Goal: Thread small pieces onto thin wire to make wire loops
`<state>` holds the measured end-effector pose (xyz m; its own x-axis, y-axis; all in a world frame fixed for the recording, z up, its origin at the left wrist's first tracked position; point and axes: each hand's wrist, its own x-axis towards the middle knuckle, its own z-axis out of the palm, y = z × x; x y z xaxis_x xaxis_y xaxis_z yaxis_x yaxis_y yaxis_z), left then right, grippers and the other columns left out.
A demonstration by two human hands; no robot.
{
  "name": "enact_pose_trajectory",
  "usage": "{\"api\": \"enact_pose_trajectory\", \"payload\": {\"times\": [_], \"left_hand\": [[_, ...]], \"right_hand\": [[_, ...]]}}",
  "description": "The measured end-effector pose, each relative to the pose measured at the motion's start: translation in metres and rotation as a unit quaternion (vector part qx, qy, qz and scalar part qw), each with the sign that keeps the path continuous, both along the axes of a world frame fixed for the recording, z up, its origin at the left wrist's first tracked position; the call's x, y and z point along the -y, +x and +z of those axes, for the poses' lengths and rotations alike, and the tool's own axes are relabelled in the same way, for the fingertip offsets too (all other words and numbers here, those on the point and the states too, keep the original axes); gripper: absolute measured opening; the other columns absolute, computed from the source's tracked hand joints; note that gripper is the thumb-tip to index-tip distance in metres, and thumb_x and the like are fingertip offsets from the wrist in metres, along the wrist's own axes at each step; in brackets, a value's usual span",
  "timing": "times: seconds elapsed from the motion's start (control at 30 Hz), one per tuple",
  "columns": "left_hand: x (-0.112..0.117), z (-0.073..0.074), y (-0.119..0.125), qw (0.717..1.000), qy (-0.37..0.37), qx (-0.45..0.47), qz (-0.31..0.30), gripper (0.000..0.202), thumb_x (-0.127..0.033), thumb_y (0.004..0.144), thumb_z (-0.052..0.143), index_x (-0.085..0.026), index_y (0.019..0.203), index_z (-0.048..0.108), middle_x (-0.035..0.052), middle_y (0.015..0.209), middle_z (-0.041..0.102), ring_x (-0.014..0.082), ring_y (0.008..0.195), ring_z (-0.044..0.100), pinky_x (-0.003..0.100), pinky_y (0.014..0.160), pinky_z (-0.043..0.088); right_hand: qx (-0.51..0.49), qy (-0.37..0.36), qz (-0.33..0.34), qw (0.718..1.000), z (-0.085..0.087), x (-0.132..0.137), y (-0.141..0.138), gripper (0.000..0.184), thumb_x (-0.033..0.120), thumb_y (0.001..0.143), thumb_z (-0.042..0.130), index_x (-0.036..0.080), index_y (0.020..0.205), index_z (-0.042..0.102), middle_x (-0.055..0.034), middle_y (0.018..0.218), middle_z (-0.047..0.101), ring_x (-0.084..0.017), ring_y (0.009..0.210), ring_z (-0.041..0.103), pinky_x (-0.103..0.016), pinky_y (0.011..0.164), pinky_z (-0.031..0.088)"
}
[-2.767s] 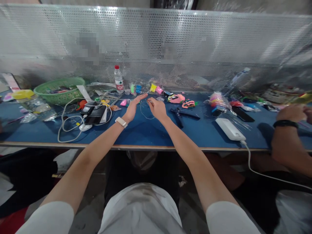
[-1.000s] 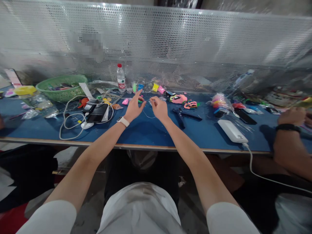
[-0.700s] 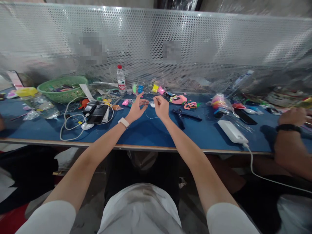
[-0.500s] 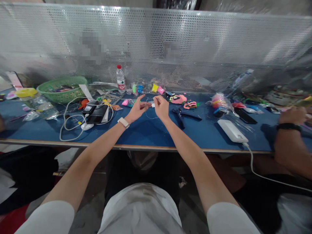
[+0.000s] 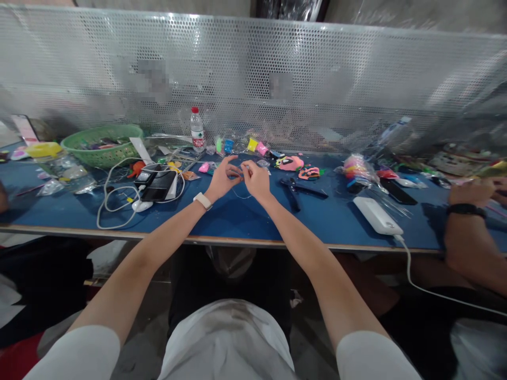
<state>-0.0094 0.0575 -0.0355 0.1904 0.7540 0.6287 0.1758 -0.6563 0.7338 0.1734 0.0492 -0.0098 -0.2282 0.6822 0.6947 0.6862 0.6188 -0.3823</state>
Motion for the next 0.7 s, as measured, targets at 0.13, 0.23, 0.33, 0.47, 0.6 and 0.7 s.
{"api": "enact_pose_trajectory", "payload": {"times": [0.13,0.23,0.33,0.47,0.6,0.7], "left_hand": [[0.009,0.012,-0.006,0.970,0.163,-0.097,0.149,0.050,-0.026,0.086,0.095,-0.023,0.130,0.072,0.0139,0.139,0.066,0.0272,0.121,0.072,0.049,0.111,0.061],[0.013,0.017,-0.009,0.943,0.220,-0.151,0.197,0.033,-0.028,0.087,0.096,-0.023,0.114,0.078,0.0139,0.139,0.065,0.0322,0.129,0.067,0.055,0.119,0.055],[0.015,0.019,-0.009,0.936,0.230,-0.165,0.210,0.029,-0.031,0.090,0.094,-0.024,0.114,0.080,0.0142,0.139,0.065,0.0321,0.126,0.067,0.057,0.117,0.054],[0.016,0.021,-0.008,0.938,0.242,-0.139,0.206,0.024,-0.034,0.095,0.090,-0.022,0.114,0.081,0.0148,0.134,0.066,0.0314,0.124,0.068,0.054,0.117,0.054],[0.014,0.023,-0.008,0.945,0.216,-0.123,0.212,0.019,-0.039,0.100,0.085,-0.021,0.106,0.082,0.0145,0.133,0.067,0.0304,0.121,0.067,0.054,0.115,0.055],[0.013,0.025,-0.010,0.952,0.185,-0.113,0.216,0.027,-0.046,0.104,0.078,-0.021,0.094,0.080,0.0145,0.134,0.066,0.0304,0.119,0.067,0.056,0.116,0.055]], "right_hand": [[-0.006,0.016,0.016,1.000,-0.003,-0.002,-0.001,0.042,0.045,0.120,0.040,0.022,0.118,0.075,-0.0051,0.077,0.074,-0.024,0.070,0.069,-0.032,0.071,0.042],[-0.021,0.031,0.032,0.999,-0.005,-0.004,-0.001,0.045,0.048,0.120,0.039,0.021,0.120,0.075,-0.0055,0.076,0.074,-0.023,0.067,0.068,-0.032,0.069,0.041],[-0.027,0.029,0.041,0.998,-0.005,-0.005,0.001,0.045,0.049,0.120,0.039,0.021,0.119,0.075,-0.0046,0.074,0.073,-0.023,0.065,0.067,-0.032,0.068,0.041],[-0.028,0.030,0.055,0.998,-0.003,-0.005,0.002,0.040,0.042,0.119,0.041,0.020,0.119,0.075,-0.0055,0.079,0.075,-0.023,0.068,0.069,-0.033,0.070,0.043],[-0.023,0.037,0.059,0.997,-0.003,-0.006,0.001,0.036,0.037,0.119,0.042,0.023,0.118,0.075,-0.0064,0.090,0.080,-0.023,0.073,0.070,-0.033,0.072,0.044],[-0.006,0.039,0.043,0.998,-0.003,-0.005,-0.001,0.035,0.037,0.119,0.044,0.023,0.118,0.076,-0.0058,0.084,0.078,-0.024,0.073,0.070,-0.033,0.071,0.042]]}}
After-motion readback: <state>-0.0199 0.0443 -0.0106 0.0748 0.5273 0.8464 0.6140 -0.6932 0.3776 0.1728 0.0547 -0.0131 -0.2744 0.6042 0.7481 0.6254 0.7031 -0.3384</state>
